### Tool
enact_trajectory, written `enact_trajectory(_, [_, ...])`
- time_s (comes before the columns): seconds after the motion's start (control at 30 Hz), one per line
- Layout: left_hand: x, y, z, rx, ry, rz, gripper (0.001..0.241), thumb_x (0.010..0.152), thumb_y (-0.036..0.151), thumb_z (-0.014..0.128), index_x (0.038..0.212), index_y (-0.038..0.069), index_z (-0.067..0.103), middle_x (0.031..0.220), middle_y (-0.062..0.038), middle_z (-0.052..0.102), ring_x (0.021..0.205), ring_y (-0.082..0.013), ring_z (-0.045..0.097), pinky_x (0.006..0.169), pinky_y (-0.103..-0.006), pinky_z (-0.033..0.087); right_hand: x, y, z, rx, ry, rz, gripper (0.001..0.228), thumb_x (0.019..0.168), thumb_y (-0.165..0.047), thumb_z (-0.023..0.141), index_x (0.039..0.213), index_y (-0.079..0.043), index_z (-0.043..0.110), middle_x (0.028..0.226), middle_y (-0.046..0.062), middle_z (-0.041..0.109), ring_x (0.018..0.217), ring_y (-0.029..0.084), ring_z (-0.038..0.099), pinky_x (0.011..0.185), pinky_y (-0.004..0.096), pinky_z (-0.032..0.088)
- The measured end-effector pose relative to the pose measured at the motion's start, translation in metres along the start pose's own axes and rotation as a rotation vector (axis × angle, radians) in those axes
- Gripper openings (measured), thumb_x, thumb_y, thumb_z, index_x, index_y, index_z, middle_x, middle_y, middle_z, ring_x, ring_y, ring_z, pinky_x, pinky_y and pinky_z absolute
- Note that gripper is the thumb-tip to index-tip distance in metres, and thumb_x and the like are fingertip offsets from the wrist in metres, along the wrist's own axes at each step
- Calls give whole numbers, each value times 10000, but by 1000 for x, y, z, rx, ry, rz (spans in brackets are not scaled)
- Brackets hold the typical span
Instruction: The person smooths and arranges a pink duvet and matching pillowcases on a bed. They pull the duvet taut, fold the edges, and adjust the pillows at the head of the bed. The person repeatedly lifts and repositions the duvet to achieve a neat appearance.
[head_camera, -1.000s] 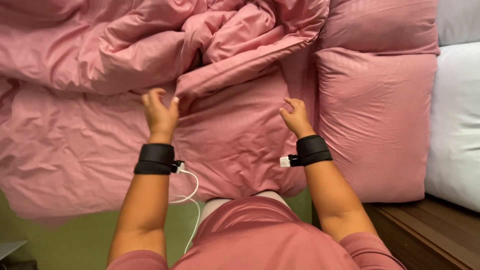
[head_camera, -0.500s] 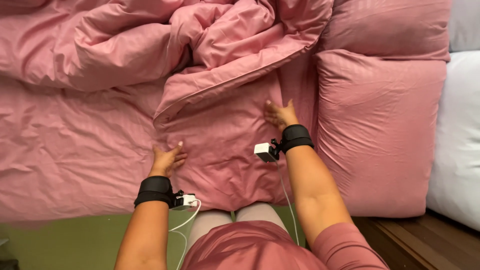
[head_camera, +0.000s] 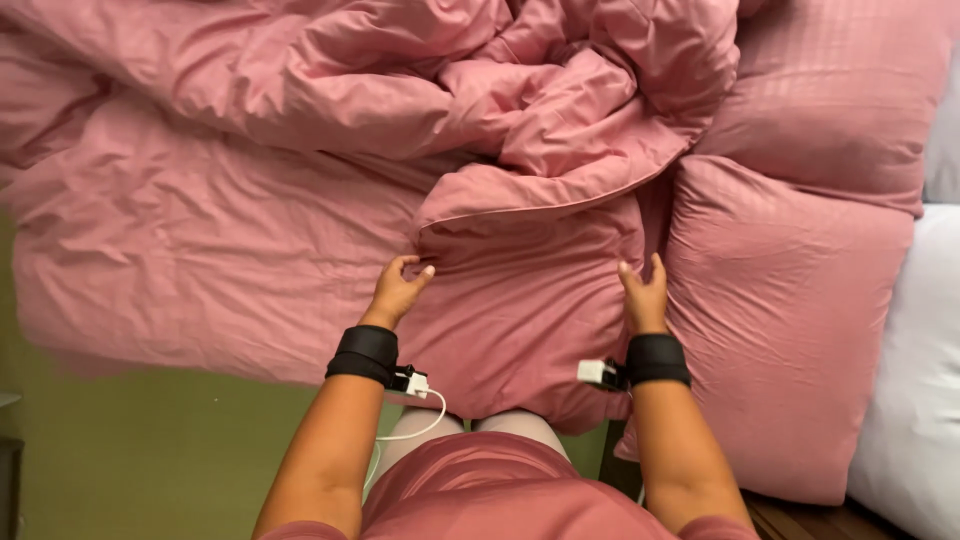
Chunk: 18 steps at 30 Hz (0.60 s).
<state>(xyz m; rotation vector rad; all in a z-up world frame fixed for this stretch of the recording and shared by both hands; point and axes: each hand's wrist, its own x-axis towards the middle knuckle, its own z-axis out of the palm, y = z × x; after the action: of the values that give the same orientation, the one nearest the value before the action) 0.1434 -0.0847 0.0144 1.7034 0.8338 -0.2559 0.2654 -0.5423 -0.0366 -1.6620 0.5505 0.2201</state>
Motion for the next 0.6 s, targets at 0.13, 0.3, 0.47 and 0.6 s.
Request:
enact_trajectory(0.13, [-33, -17, -37, 122, 58, 151, 514, 860, 291, 827, 1268, 31, 652, 1281, -125, 621, 1185, -237, 586, 987, -368, 485, -36, 41, -13, -103, -96, -294, 746, 956, -219, 812, 1538, 27, 417, 1520, 149, 500, 1310, 220, 552, 1020, 299, 497])
enact_trajectory(0.3, [-70, -43, -105, -154, 50, 59, 426, 893, 322, 778, 1207, 47, 693, 1115, -76, 699, 1031, -173, 631, 898, -324, 530, -116, -14, 21, -214, -120, -90, 485, 973, -220, 772, 1398, -17, 659, 1082, 76, 709, 909, 155, 578, 767, 287, 476])
enact_trajectory(0.47, [-103, -72, -177, -166, 109, 62, 387, 906, 317, 762, 1187, 60, 697, 1081, -42, 693, 997, -135, 625, 877, -294, 524, -155, -50, 74, -400, -240, -304, 338, 957, -242, 731, 1229, -42, 719, 1037, 52, 747, 903, 122, 667, 771, 274, 537])
enact_trajectory(0.6, [-106, -151, -242, -320, 83, 159, 354, 910, 298, 770, 1164, 60, 707, 1003, -18, 705, 922, -124, 625, 845, -281, 532, -211, -62, 137, -520, -340, -428, 295, 968, -246, 717, 1179, -41, 740, 972, 76, 756, 857, 141, 679, 754, 294, 552])
